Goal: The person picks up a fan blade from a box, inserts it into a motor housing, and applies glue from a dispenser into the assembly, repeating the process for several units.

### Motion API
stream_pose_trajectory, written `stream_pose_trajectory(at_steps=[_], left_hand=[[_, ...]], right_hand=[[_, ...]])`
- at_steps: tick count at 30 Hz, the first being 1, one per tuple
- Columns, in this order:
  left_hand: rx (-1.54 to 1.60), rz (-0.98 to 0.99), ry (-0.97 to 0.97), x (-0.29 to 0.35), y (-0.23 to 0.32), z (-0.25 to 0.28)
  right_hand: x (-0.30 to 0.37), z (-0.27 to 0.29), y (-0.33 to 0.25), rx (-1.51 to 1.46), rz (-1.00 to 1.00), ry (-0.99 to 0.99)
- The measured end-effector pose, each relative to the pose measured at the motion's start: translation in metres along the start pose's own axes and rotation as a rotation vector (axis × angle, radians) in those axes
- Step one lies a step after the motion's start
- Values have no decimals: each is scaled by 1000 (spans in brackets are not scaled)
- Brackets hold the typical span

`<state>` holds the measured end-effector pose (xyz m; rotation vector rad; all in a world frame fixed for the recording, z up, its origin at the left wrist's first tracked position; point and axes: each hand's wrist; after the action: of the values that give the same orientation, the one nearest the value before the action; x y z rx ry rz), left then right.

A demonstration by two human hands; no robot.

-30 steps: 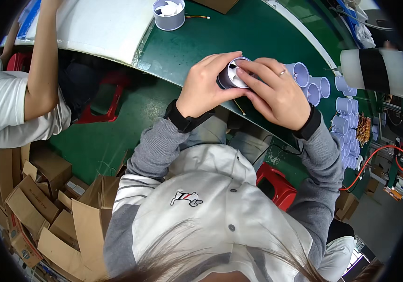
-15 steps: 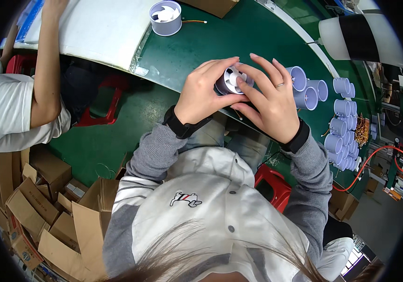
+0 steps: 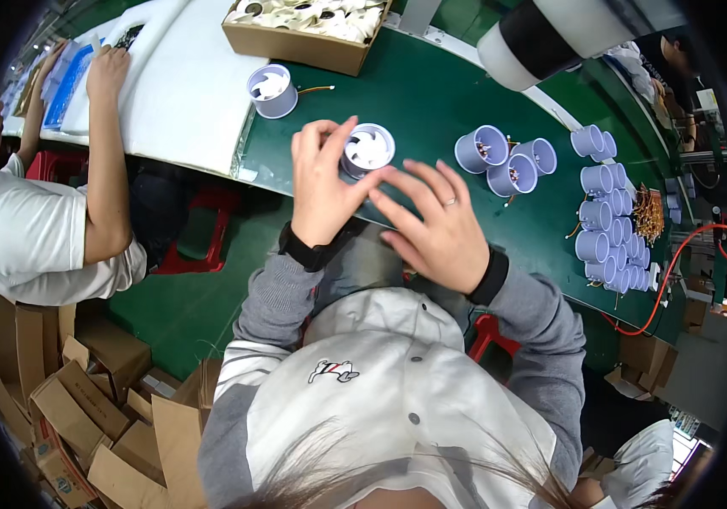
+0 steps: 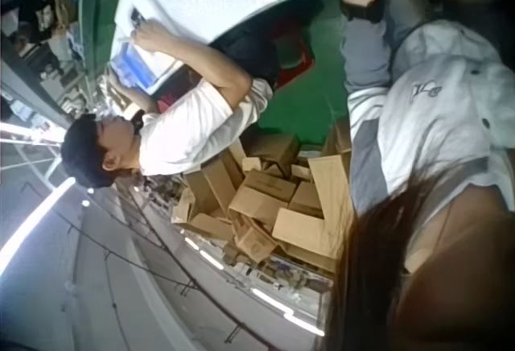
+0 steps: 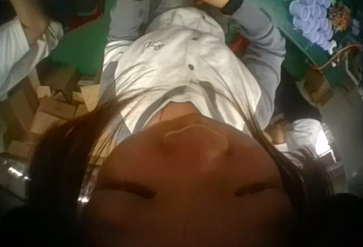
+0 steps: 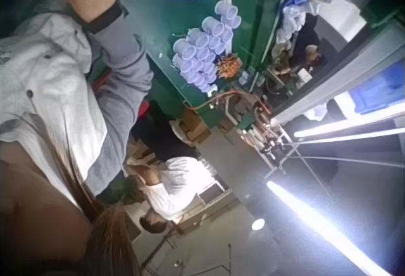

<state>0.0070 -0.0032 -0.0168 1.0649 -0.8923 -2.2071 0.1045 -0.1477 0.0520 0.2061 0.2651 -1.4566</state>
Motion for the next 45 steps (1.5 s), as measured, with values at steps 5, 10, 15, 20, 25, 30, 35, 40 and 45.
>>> stream_pose_trajectory(at_steps=[5, 10, 15, 20, 25, 30, 35, 40, 45], left_hand=[[-95, 89, 73, -22, -18, 12], [-178, 98, 416, -9, 19, 32], [345, -75, -144, -15, 66, -34], [305, -34, -319, -37, 66, -99], [223, -37, -292, -29, 41, -63], [188, -60, -82, -5, 2, -14], [464, 148, -85, -2, 6, -17], [453, 101, -107, -2, -1, -21], [409, 139, -145, 2, -3, -21]], right_hand=[[56, 13, -21, -377, -23, 133], [86, 28, -7, -381, -159, 227], [86, 48, -9, -388, -143, 290], [76, 52, -17, -516, -22, 303], [33, 62, -19, -586, -9, 239], [-75, 50, -9, -466, 44, 212], [-232, -4, 52, -144, -247, 103], [-283, -83, 96, 168, 24, 253], [-296, -80, 95, 217, 7, -10]])
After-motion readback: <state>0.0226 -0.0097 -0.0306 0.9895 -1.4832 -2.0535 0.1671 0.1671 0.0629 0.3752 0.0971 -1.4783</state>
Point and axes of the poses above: each hand's wrist, its own x-axis away from the middle knuckle, its own z-axis out of the back of the hand, y = z × x, and after that the axes turned 4 degrees about z, right-handed
